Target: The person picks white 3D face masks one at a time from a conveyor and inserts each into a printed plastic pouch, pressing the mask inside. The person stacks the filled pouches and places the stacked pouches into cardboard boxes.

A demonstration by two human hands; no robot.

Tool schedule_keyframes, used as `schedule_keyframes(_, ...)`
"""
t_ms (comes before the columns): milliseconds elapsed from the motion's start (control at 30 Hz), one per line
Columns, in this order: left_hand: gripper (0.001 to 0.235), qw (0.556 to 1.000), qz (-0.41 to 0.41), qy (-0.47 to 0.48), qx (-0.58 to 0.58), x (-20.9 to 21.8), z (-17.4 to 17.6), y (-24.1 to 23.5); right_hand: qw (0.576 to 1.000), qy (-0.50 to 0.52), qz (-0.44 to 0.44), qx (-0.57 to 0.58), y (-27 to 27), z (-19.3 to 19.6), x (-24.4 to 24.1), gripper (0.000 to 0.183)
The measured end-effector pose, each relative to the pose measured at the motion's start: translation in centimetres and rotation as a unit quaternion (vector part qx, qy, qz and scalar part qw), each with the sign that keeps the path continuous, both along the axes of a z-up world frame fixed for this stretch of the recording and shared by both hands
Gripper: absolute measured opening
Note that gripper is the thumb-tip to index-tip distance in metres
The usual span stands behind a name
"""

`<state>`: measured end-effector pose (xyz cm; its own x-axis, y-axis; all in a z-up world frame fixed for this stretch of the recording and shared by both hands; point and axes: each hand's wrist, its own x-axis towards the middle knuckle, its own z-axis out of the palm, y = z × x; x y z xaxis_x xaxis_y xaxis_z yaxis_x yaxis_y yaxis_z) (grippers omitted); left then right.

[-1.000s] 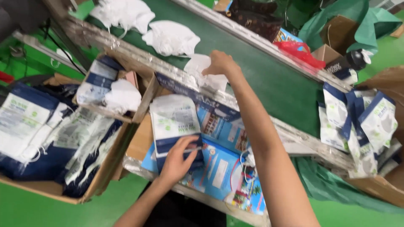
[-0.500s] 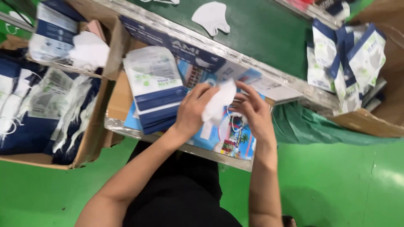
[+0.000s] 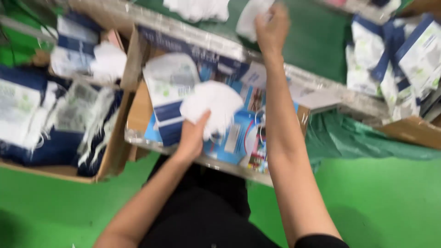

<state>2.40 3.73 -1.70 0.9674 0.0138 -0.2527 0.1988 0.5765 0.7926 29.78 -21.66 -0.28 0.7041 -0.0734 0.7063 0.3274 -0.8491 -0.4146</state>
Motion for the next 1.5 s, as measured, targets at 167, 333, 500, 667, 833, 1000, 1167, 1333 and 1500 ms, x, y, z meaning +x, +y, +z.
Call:
schedule_keyframes(167, 0.042, 0.995, -0.031, 0.028, -0.09, 2.0, -3.2, -0.6, 0.996, 0.0, 0.062, -0.063, 8.7, -0.9, -19.1, 0.045)
schedule_keyframes(333, 0.034, 0.991, -0.076, -0.08, 0.076, 0.6, -2.3, -1.5, 0.905, 0.263, 0.293, 0.16, 8.7, 4.8, -30.4, 0.064)
schedule_keyframes(500, 0.055, 0.768, -0.072, -0.383, 0.508, -0.4, 2.9, -1.1, 0.974, 0.124, 0.068, 0.176, 4.8, 3.4, -31.6, 0.073)
schedule_keyframes(667, 0.085, 0.663, -0.076, -0.465, 0.581, -0.4, 2.6, -2.1, 0.949, 0.219, 0.152, 0.167, 4.3, -4.3, -31.0, 0.073)
schedule_keyframes(833, 0.071, 0.688, -0.084, -0.44, 0.57, -2.5, -3.0, -3.1, 0.924, 0.223, 0.114, 0.29, 5.4, -5.0, -33.4, 0.069)
schedule_keyframes(1000, 0.035, 0.748, -0.068, -0.403, 0.523, -1.2, -1.1, -3.0, 0.979, 0.087, 0.038, 0.18, 3.9, -3.1, -37.2, 0.066)
schedule_keyframes(1167, 0.028, 0.768, -0.127, -0.343, 0.525, -1.4, -0.8, -3.4, 0.97, 0.217, -0.049, 0.102, 5.3, -4.8, -39.2, 0.087)
schedule_keyframes(1333, 0.03, 0.796, -0.189, -0.236, 0.524, -0.9, -1.2, -2.9, 0.906, 0.309, 0.002, 0.289, 3.7, -6.2, -38.2, 0.065)
schedule_keyframes(1500, 0.035, 0.833, -0.281, -0.214, 0.427, -0.6, -2.2, -3.7, 0.883, 0.249, 0.111, 0.382, 2.9, -4.7, -36.0, 0.073)
